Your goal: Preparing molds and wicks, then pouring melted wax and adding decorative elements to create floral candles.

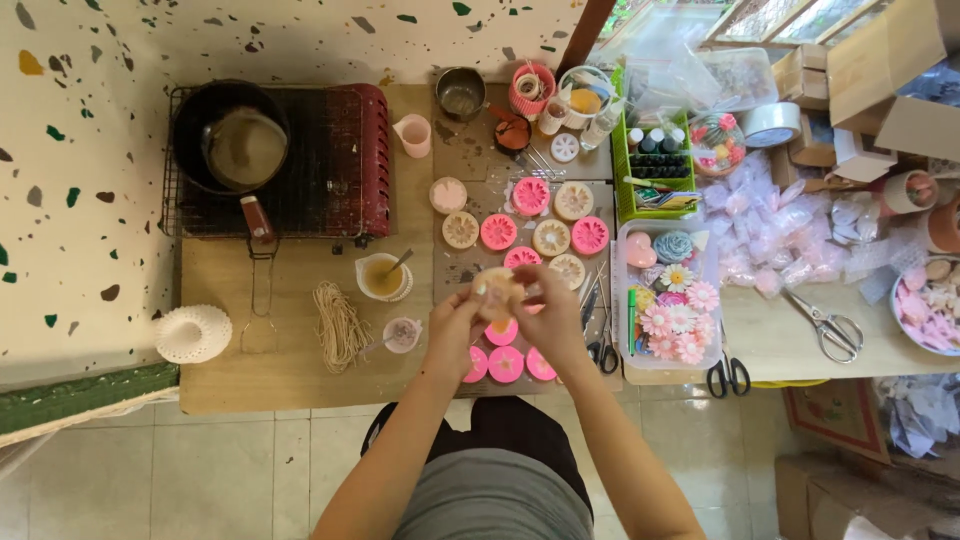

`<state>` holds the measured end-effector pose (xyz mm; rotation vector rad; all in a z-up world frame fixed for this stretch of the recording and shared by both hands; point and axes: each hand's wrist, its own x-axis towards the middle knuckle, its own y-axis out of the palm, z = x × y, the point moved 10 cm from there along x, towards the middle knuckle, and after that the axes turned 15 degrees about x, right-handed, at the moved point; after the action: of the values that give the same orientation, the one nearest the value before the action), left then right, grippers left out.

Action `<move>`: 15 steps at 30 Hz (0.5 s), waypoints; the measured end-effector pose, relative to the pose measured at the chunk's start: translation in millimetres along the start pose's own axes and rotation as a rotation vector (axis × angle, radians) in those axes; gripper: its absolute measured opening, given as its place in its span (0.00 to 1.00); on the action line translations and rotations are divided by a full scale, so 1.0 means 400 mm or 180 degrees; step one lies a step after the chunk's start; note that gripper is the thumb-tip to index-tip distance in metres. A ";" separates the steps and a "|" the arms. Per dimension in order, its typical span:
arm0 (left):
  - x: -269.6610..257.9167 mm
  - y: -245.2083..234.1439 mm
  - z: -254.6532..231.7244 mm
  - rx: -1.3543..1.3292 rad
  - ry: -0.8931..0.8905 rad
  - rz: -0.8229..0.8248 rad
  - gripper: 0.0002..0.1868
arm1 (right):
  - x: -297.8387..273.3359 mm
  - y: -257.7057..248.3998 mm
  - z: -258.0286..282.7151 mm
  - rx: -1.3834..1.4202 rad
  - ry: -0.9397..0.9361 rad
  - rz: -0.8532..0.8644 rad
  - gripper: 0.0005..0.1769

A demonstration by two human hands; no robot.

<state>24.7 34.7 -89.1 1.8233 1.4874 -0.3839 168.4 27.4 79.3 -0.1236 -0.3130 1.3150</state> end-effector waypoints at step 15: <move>0.587 0.009 -0.003 -0.0994 -0.0360 0.0265 0.25 | 0.464 0.034 -0.613 -0.0889 0.0838 0.0460 0.14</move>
<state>94.4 202.7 -237.6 1.5826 1.3082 -0.1971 268.4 231.1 -128.7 -0.5589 -0.2649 1.3736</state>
